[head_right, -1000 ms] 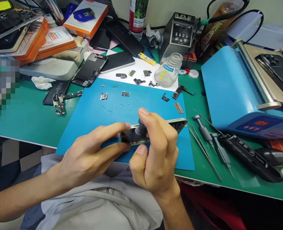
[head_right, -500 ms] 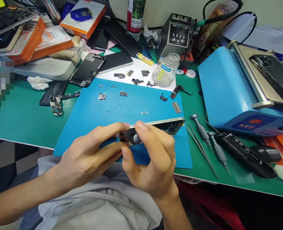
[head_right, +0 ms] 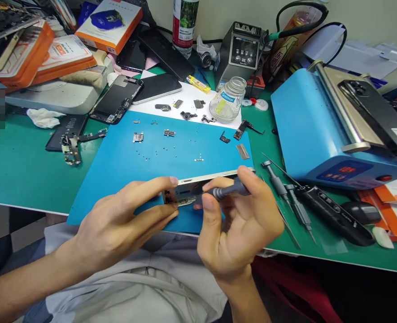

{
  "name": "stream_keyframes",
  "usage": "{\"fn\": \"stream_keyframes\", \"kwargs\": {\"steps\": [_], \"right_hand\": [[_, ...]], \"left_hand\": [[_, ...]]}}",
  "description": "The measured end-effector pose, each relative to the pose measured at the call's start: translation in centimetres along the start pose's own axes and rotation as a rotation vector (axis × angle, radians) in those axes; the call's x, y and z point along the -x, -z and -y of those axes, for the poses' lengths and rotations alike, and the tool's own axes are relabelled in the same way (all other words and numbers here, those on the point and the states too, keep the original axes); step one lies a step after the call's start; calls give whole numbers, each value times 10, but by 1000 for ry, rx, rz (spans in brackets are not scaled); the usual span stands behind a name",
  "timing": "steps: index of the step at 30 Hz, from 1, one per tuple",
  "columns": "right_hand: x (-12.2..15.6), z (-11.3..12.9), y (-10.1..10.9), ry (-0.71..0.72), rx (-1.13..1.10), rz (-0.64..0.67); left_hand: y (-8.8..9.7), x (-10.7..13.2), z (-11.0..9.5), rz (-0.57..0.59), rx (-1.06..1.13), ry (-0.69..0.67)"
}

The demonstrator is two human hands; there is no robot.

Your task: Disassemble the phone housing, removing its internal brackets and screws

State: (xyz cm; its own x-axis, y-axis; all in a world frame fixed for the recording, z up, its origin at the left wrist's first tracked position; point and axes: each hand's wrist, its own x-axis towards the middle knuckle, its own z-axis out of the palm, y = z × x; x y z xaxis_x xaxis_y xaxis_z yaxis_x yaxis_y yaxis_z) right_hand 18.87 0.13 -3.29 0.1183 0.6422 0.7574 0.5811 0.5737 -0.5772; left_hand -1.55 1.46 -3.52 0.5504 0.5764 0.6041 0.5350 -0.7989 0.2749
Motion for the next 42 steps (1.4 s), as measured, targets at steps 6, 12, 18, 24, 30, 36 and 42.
{"fn": "stream_keyframes", "kwargs": {"steps": [6, 12, 18, 24, 30, 36, 42], "right_hand": [[-1, 0, -5, 18, 32, 38], [-1, -2, -4, 41, 22, 77], [-2, -2, -3, 4, -15, 117], [-3, -2, 1, 157, 254, 146], [-6, -1, 0, 229, 261, 132], [-1, -4, 1, 75, 187, 89], [5, -7, 5, 60, 145, 75]], "left_hand": [[-1, 1, 1, 16, 17, 0], [-1, 3, 3, 45, 22, 5], [-2, 5, 3, 45, 16, 12], [0, 4, 3, 53, 44, -9], [1, -1, 1, 25, 64, 21], [0, 0, 2, 11, 46, 2], [0, 2, 2, 34, 99, 19]]}}
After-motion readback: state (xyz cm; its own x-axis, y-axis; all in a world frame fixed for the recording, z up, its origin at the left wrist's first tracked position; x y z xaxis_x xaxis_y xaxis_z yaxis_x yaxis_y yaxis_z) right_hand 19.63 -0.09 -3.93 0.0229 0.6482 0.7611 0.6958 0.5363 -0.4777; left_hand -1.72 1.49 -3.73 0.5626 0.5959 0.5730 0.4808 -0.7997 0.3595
